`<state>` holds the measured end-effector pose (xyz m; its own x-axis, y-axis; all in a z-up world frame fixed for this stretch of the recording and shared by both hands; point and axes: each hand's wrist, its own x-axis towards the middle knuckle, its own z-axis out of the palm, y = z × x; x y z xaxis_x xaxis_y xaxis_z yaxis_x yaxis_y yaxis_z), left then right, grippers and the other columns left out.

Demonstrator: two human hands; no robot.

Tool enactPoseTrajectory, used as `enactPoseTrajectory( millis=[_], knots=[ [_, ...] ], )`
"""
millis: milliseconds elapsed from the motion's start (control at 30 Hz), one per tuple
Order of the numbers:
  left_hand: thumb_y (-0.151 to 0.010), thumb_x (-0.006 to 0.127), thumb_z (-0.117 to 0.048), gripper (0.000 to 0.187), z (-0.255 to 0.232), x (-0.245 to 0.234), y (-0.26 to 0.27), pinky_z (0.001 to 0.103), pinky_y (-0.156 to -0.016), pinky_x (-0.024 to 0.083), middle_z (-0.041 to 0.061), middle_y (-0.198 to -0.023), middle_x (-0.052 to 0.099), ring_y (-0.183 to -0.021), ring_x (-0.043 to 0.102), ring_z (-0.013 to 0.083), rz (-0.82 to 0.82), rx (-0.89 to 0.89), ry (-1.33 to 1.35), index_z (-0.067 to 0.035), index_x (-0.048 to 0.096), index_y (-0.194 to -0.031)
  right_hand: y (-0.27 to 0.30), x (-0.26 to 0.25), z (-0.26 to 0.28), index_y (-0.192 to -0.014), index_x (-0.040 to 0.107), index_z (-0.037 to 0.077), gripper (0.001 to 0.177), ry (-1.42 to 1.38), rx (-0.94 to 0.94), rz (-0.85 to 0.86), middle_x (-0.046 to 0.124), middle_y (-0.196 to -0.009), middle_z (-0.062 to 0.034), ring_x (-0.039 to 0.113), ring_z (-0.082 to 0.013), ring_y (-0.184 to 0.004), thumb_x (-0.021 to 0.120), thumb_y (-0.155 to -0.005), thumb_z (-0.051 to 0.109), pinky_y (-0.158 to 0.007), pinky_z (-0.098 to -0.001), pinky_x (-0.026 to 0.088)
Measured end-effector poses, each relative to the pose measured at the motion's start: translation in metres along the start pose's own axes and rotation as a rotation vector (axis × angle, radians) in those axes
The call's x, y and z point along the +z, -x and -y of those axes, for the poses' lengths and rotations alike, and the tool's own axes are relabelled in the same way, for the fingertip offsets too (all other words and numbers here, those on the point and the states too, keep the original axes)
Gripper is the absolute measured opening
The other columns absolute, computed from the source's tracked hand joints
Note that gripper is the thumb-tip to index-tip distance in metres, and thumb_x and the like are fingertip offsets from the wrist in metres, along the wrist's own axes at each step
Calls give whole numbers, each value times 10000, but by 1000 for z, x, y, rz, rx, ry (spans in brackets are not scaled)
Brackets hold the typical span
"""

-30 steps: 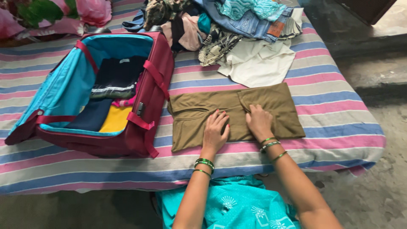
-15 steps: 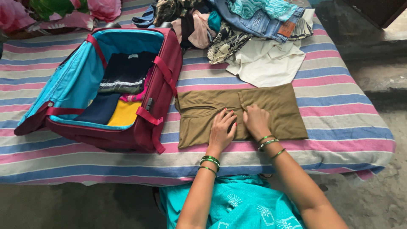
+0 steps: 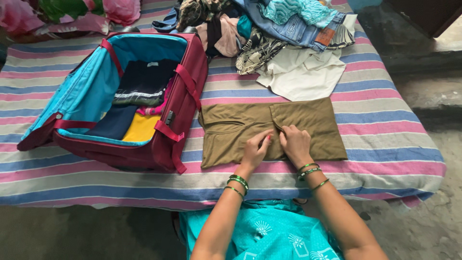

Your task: The person folds items of clothing including a brown shirt and denim jeans on a bed and places them into an open suitcase.

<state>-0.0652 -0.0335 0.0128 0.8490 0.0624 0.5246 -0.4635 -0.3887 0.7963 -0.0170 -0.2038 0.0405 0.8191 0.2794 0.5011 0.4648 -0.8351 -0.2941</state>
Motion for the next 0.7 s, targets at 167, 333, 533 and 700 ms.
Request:
enactPoseTrajectory(
  millis=[167, 333, 533, 700],
  knots=[
    [-1034, 577, -278, 550, 65, 60, -29, 300, -789, 630, 149, -1147, 698, -918, 743, 173, -37, -641, 787, -41, 421, -1505, 2, -5, 8, -987, 724, 143, 140, 72, -7, 46, 679, -863, -73, 658, -336, -737, 697, -893, 243, -705, -461, 497],
    [-943, 721, -167, 727, 74, 72, -52, 304, -706, 566, 178, -1124, 688, -861, 672, 149, 4, -536, 428, -95, 368, -1575, 14, -23, 17, -1121, 700, 94, 343, 37, -69, 76, 666, -905, -90, 674, -289, -851, 724, -808, 230, -766, -456, 463],
    [-796, 760, 16, 578, 67, 59, -63, 322, -848, 566, 89, -1206, 745, -997, 663, 160, 147, -237, 169, -106, 678, -1356, 34, -47, 29, -1105, 710, 118, 397, 91, -59, 113, 659, -908, -67, 621, -271, -935, 761, -719, 195, -868, -458, 432],
    [-760, 742, -2, 562, 68, 44, -65, 323, -872, 557, 109, -1216, 714, -975, 695, 239, 114, -229, 67, -84, 694, -1315, 49, -43, 43, -1053, 715, 115, 360, -52, -78, 82, 642, -929, -73, 613, -280, -950, 762, -696, 119, -860, -433, 474]
  ],
)
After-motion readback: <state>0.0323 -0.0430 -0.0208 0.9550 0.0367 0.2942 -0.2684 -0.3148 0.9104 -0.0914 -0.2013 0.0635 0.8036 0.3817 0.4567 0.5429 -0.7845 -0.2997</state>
